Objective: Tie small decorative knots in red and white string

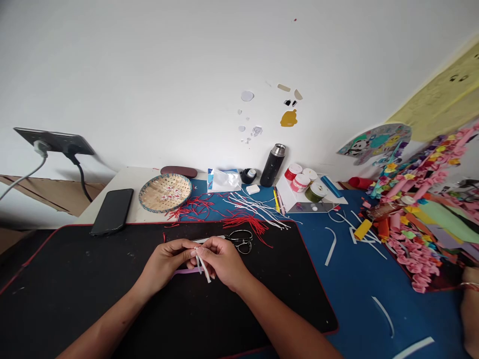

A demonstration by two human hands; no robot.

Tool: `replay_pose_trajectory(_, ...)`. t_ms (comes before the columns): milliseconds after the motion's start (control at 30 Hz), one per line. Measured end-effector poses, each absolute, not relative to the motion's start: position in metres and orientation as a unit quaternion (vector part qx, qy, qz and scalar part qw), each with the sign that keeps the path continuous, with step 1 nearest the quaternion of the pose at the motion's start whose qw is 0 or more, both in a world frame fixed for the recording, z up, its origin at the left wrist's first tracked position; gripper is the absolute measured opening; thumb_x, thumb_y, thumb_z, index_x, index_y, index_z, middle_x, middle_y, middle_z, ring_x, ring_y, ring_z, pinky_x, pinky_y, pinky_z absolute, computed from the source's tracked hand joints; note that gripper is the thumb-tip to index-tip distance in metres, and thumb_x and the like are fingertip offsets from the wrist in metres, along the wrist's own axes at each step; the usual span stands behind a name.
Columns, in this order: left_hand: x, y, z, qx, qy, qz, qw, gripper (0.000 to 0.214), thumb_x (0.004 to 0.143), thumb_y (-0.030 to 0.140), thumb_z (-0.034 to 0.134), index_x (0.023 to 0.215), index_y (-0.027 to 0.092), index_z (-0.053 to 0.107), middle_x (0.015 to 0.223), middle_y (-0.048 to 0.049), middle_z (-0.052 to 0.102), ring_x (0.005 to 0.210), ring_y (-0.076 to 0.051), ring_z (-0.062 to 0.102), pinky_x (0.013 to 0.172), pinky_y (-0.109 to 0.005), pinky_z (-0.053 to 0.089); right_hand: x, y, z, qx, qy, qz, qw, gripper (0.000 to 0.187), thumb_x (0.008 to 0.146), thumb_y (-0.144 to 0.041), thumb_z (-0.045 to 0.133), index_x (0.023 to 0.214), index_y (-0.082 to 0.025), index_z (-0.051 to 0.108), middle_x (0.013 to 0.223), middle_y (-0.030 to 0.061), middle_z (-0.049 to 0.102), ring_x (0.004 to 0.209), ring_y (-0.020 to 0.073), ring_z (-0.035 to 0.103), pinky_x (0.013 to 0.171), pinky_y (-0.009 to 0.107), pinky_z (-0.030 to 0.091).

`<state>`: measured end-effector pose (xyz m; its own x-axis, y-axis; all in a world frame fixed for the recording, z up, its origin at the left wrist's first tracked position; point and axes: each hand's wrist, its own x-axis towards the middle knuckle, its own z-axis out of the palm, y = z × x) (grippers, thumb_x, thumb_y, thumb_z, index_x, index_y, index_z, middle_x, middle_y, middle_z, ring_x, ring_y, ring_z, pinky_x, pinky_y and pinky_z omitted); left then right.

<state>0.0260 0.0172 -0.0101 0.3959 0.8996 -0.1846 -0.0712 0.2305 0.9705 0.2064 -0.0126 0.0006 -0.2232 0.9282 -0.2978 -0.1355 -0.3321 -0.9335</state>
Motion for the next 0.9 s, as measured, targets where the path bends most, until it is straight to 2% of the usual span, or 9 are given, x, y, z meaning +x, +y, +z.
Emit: replay_pose_trajectory(900, 0.0308, 0.0144, -0.0037, 0.487, 0.413, 0.371, 0.674, 0.030, 0.072, 0.047, 0.087, 0.084, 0.020, 0.085, 0.063, -0.0010, 0.073, 0.057, -0.015, 0.065, 0.060, -0.024, 0.054, 0.2065, -0.0144, 0.0015, -0.484, -0.413, 0.659, 0.402, 0.046, 0.079, -0.060, 0.079, 0.080, -0.019, 0.059, 0.059, -0.0048, 0.062, 0.042, 0.0093, 0.049, 0.037, 0.020, 0.034)
